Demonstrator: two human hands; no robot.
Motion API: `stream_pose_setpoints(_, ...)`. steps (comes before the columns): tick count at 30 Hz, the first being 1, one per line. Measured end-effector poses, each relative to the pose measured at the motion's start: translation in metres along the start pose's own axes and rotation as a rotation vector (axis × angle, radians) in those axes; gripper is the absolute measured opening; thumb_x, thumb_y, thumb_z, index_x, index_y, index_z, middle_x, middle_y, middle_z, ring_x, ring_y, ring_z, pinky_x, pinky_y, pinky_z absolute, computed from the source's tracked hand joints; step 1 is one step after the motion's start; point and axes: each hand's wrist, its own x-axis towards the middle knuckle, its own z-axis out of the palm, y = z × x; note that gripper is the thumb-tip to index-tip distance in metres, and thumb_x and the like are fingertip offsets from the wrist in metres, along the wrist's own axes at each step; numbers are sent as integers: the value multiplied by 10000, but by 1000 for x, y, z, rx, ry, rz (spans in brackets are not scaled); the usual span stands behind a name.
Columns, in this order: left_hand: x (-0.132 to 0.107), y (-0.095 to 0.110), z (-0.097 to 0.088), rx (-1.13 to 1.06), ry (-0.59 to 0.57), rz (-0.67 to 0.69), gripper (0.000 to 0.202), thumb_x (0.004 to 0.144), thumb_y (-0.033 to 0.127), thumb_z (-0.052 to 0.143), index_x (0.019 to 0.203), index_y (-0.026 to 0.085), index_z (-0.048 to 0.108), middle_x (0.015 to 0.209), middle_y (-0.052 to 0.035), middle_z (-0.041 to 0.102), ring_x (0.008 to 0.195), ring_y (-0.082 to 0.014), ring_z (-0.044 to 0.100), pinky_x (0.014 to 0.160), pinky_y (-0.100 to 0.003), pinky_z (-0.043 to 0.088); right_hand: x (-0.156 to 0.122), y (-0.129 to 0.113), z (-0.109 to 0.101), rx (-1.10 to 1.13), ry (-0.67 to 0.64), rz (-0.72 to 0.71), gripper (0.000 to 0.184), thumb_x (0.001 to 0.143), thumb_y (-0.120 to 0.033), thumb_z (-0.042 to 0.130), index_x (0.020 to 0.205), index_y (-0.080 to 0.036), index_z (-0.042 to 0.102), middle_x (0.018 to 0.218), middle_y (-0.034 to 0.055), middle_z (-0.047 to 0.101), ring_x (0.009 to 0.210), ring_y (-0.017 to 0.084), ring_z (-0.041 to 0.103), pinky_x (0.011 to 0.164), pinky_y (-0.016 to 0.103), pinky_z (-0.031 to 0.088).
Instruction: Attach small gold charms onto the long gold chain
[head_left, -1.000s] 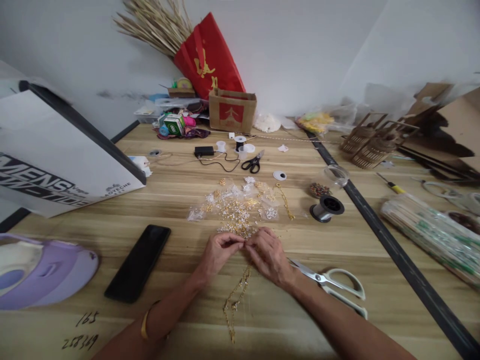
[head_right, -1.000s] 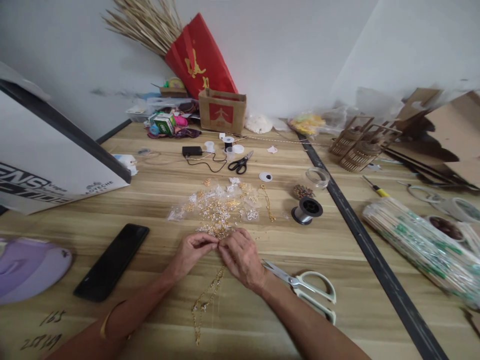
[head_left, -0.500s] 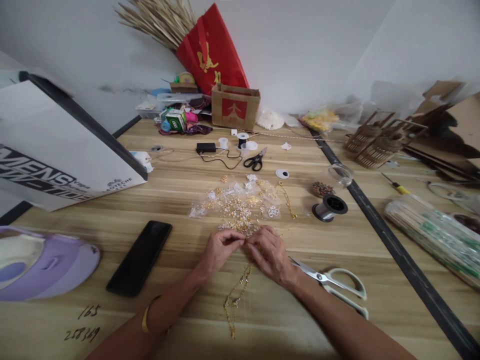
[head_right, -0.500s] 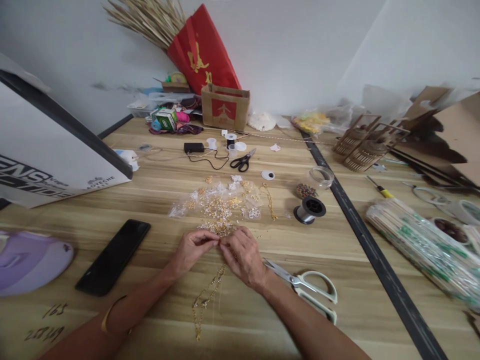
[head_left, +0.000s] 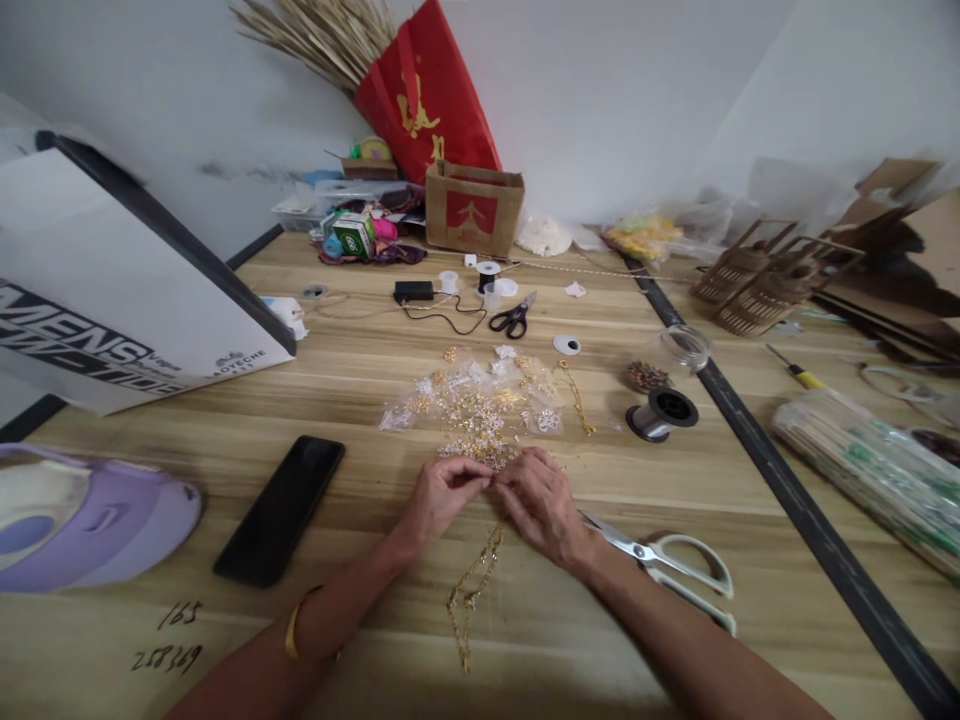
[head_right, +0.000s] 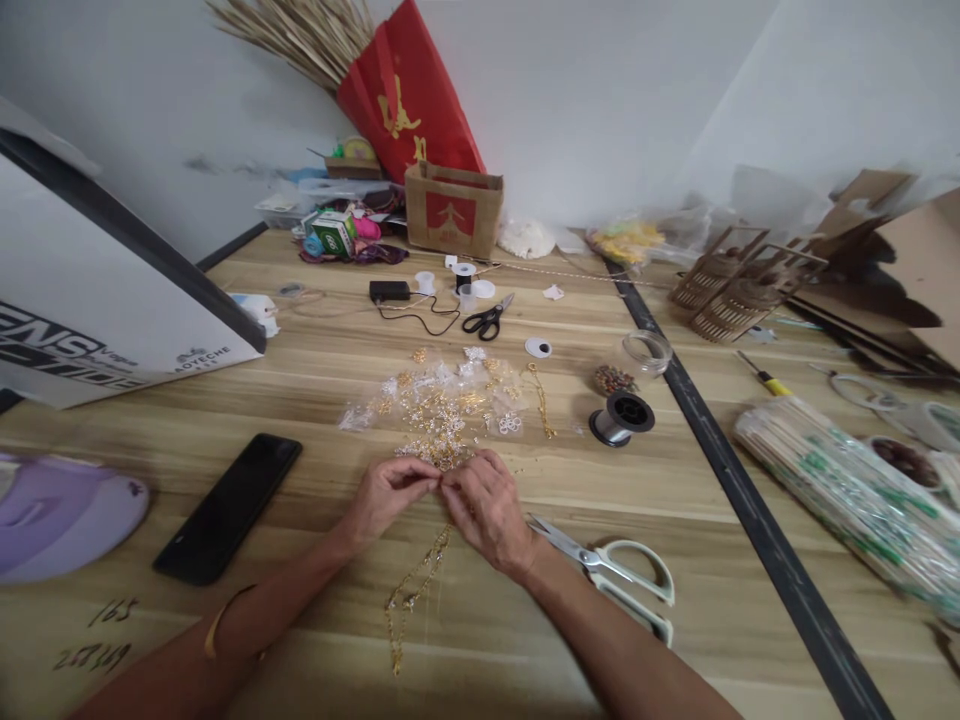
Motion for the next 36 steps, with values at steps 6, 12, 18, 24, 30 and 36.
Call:
stream_pose_setpoints(6, -1, -2, 0, 1, 4, -1, 96, 696, 169, 685, 766, 127, 736, 764, -72, 750, 702, -169, 678, 676, -251, 537, 0, 1, 0, -3, 2, 1, 83, 887, -132, 482, 894, -196, 534, 797, 36, 623, 734, 158, 537, 804, 374, 441)
stream_pose_setpoints(12, -1, -4, 1, 2, 5, 14, 103, 697, 195, 691, 764, 130, 736, 759, -70, 749, 698, -170, 677, 672, -251, 535, 1, -1, 0, -2, 9, -2, 82, 886, -131, 485, 888, -198, 534, 788, 31, 621, 727, 155, 536, 786, 361, 442)
stream_pose_setpoints(18, -1, -2, 0, 4, -10, 24, 111, 703, 209, 687, 765, 130, 733, 766, -71, 750, 703, -171, 680, 683, -257, 540, 1, -1, -1, -12, 1, -4, 82, 884, -126, 491, 890, -197, 531, 786, 30, 626, 724, 156, 544, 813, 379, 445)
stream_pose_setpoints(24, -1, -1, 0, 14, 0, 26, 105, 704, 210, 682, 754, 133, 734, 749, -69, 748, 691, -169, 675, 665, -254, 537, 0, 0, 0, -9, -2, -3, 76, 888, -140, 488, 895, -200, 533, 795, 31, 626, 733, 156, 550, 822, 379, 444)
stream_pose_setpoints(30, -1, -5, 0, 0, -2, 24, 128, 701, 225, 689, 771, 127, 731, 772, -75, 749, 705, -174, 678, 685, -262, 541, 0, 0, 0, -5, 8, -8, 84, 887, -138, 490, 913, -203, 537, 802, 30, 631, 737, 156, 556, 834, 385, 440)
stream_pose_setpoints(36, -1, -2, 0, -2, -12, 15, 99, 701, 171, 675, 770, 127, 731, 769, -70, 748, 709, -169, 678, 692, -255, 537, -1, 0, 0, -8, 1, -7, 94, 881, -120, 498, 914, -203, 529, 810, 31, 628, 740, 158, 550, 850, 398, 440)
